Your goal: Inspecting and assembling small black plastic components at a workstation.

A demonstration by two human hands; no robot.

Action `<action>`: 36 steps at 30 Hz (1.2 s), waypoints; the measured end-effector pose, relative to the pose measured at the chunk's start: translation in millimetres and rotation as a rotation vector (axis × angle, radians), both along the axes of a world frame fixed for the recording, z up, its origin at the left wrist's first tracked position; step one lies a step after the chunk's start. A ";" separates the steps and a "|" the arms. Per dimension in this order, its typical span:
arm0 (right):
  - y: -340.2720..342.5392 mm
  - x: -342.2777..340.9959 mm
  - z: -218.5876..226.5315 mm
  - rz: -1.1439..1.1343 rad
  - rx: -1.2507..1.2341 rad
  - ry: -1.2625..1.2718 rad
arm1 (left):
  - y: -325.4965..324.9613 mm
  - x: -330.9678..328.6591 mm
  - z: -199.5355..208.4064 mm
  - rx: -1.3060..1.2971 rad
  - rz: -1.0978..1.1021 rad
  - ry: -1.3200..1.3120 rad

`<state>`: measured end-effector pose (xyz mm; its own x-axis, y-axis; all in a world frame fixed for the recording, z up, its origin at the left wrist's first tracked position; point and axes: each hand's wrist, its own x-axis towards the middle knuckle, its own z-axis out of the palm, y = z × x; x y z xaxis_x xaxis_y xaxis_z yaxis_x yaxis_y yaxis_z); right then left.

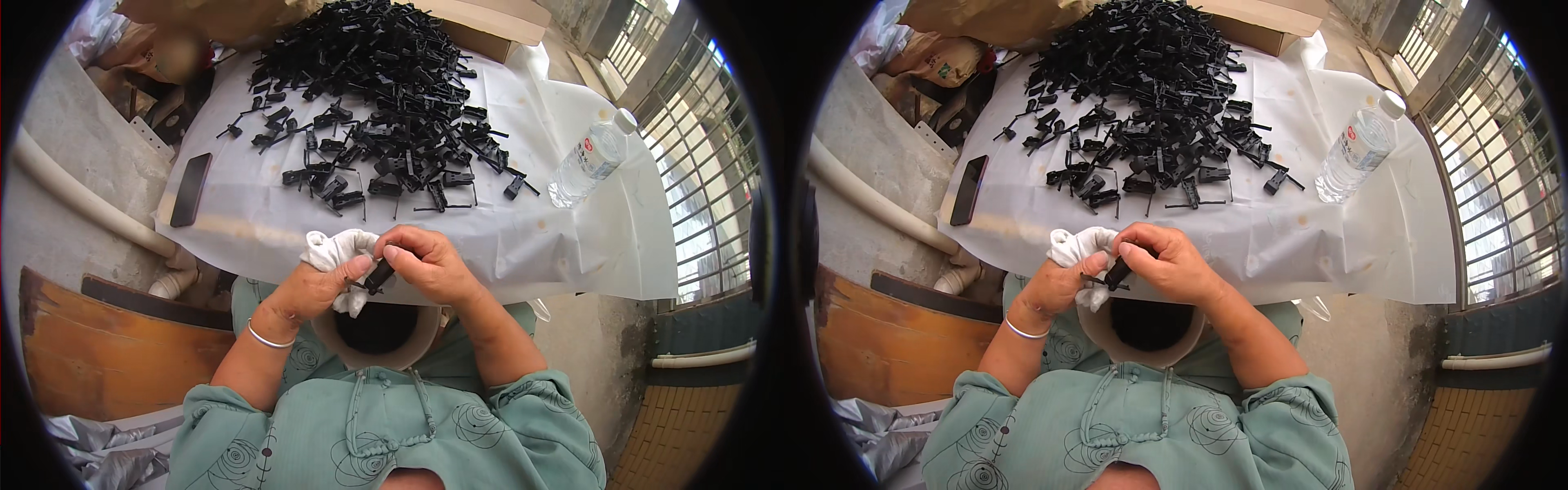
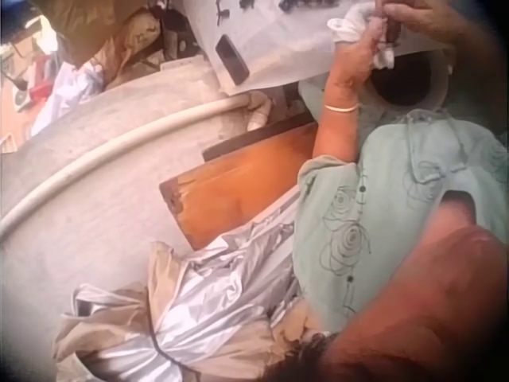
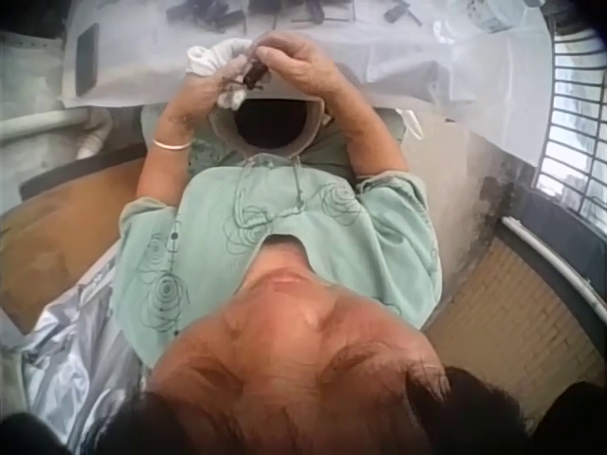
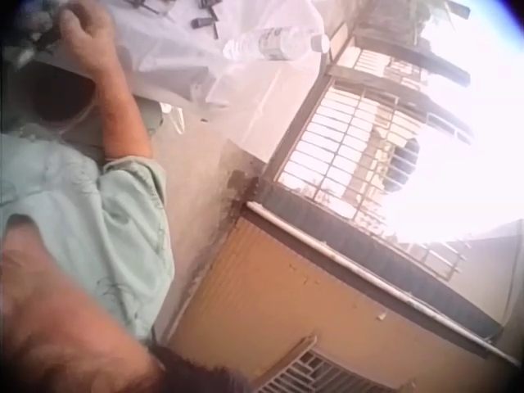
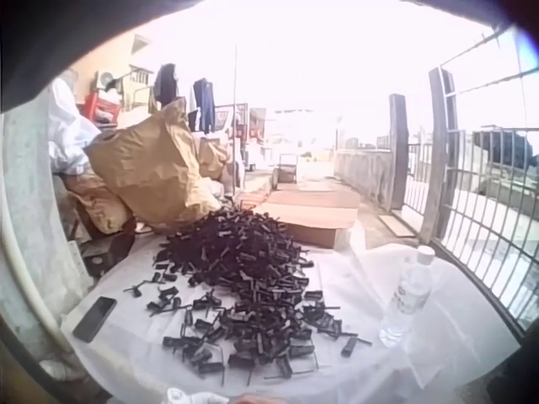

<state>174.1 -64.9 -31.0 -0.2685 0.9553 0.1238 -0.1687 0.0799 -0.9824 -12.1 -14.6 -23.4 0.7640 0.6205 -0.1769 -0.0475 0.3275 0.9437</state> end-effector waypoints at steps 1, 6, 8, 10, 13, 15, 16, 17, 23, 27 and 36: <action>-0.6 -2.0 -3.0 -0.108 0.094 -0.129 | -3.0 5.5 -0.8 -0.017 -0.001 -0.051; -10.3 1.4 14.6 -0.211 0.382 -0.367 | -9.3 13.8 1.3 0.020 0.195 -0.019; -8.4 -10.4 13.8 -0.264 0.590 -0.400 | -13.2 21.8 -4.5 0.193 0.244 0.005; -7.6 -14.8 1.9 -0.414 0.758 -0.499 | -18.4 29.5 -9.5 0.338 0.385 -0.122; -5.7 -15.3 -1.4 -0.525 0.700 -0.525 | -15.8 23.2 -15.2 0.268 0.359 -0.052; -3.3 -15.3 -7.0 -0.596 0.702 -0.559 | -15.6 21.9 -14.0 0.164 0.287 -0.012; -2.3 -16.3 -10.1 -0.630 0.595 -0.517 | -16.7 20.9 -11.2 0.071 0.252 -0.074; -1.9 -16.8 -11.7 -0.660 0.488 -0.474 | -17.6 20.3 -8.8 -0.023 0.217 -0.135; -0.4 -1.7 -3.9 -0.366 0.457 -0.421 | -17.4 19.6 -4.8 0.368 0.326 0.196; -1.6 -4.9 -4.4 -0.317 0.442 -0.558 | -22.5 23.7 0.5 0.665 0.366 0.252; -6.6 -1.6 5.8 -0.299 0.247 -0.430 | -18.5 22.2 -8.5 0.641 0.363 0.058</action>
<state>172.5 -71.5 -25.3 -0.0672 0.9539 0.2924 0.3064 0.2986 -0.9038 10.2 -33.1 -31.9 0.4915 0.8274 0.2718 0.0074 -0.3160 0.9487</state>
